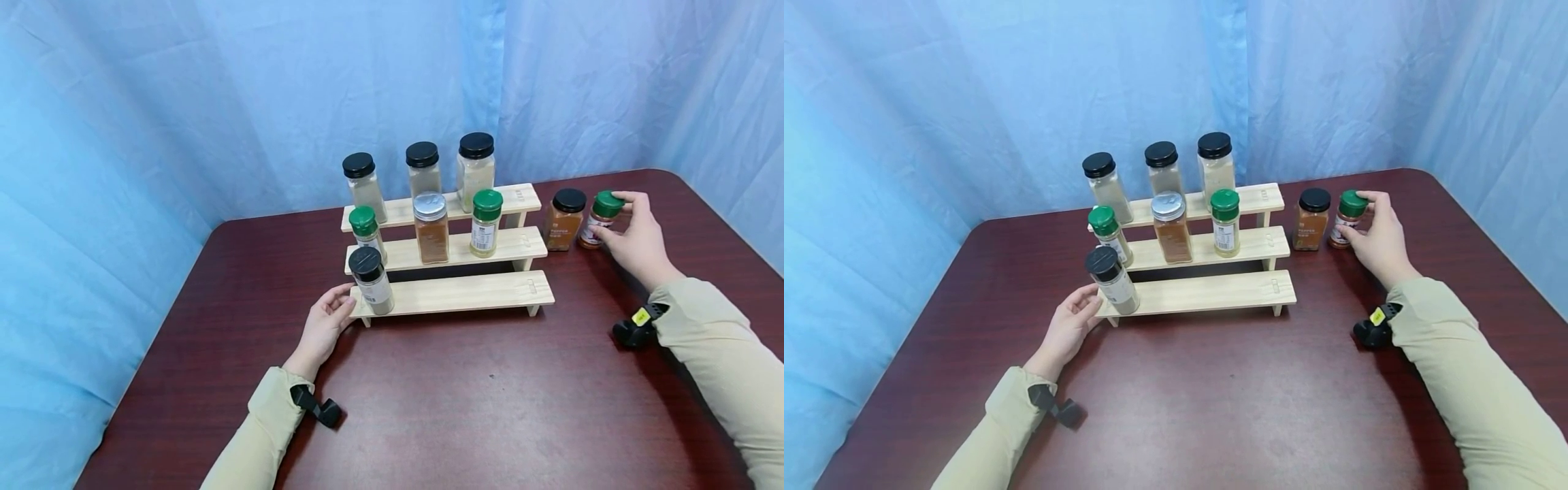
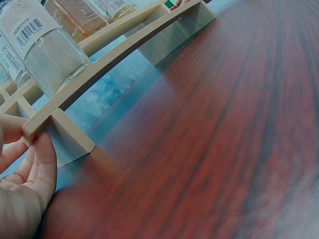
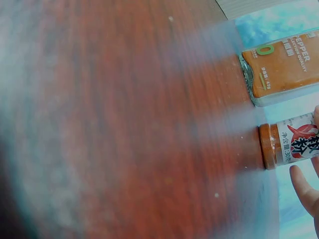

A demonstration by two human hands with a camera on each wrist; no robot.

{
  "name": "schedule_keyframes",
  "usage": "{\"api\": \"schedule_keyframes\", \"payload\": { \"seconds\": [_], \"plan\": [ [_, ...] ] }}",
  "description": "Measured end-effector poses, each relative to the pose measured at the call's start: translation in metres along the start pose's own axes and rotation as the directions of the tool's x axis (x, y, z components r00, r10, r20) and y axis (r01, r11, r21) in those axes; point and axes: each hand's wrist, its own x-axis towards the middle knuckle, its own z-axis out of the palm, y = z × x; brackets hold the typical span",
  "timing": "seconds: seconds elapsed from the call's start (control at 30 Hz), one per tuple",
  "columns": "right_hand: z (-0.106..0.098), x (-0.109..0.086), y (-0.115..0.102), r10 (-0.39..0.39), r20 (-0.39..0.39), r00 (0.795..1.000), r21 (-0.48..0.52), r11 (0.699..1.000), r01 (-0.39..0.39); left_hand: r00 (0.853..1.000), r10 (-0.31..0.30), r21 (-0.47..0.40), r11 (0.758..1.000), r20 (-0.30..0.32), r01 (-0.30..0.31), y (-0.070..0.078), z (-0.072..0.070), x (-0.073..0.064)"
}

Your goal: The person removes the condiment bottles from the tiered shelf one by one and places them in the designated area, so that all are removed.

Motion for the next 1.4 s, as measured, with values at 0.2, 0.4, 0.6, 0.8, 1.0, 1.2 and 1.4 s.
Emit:
{"api": "schedule_keyframes", "payload": {
  "seconds": [0.2,0.4,0.6,0.8,1.0,1.2,1.4],
  "plan": [
    [-0.004,0.002,0.000,-0.049,0.002,0.999,0.002,0.999,0.049,1.000,0.008,0.007,1.000,-0.001,-0.008,-0.002,0.000,0.000],
    [-0.013,0.000,-0.003,-0.060,0.007,0.998,-0.001,0.998,0.060,1.000,0.002,-0.010,1.000,0.002,-0.002,-0.003,0.000,0.000],
    [-0.027,-0.006,-0.017,-0.025,-0.004,1.000,0.023,0.999,0.025,1.000,0.004,-0.035,0.999,0.015,-0.004,-0.004,0.000,0.000],
    [-0.038,-0.012,-0.037,-0.035,-0.033,0.999,0.129,0.991,0.039,1.000,0.021,-0.006,1.000,0.013,-0.021,-0.004,0.000,0.000],
    [-0.038,-0.019,-0.060,-0.088,-0.077,0.993,0.246,0.963,0.105,1.000,0.004,-0.001,1.000,0.006,-0.004,-0.005,0.000,0.000],
    [-0.023,-0.033,-0.097,-0.237,-0.191,0.953,0.307,0.907,0.287,1.000,-0.013,0.001,1.000,0.013,0.013,-0.004,-0.001,0.001],
    [0.003,-0.046,-0.134,-0.427,-0.277,0.861,0.463,0.726,0.509,1.000,0.010,0.004,1.000,0.019,-0.010,-0.002,-0.002,0.001]
  ]
}}
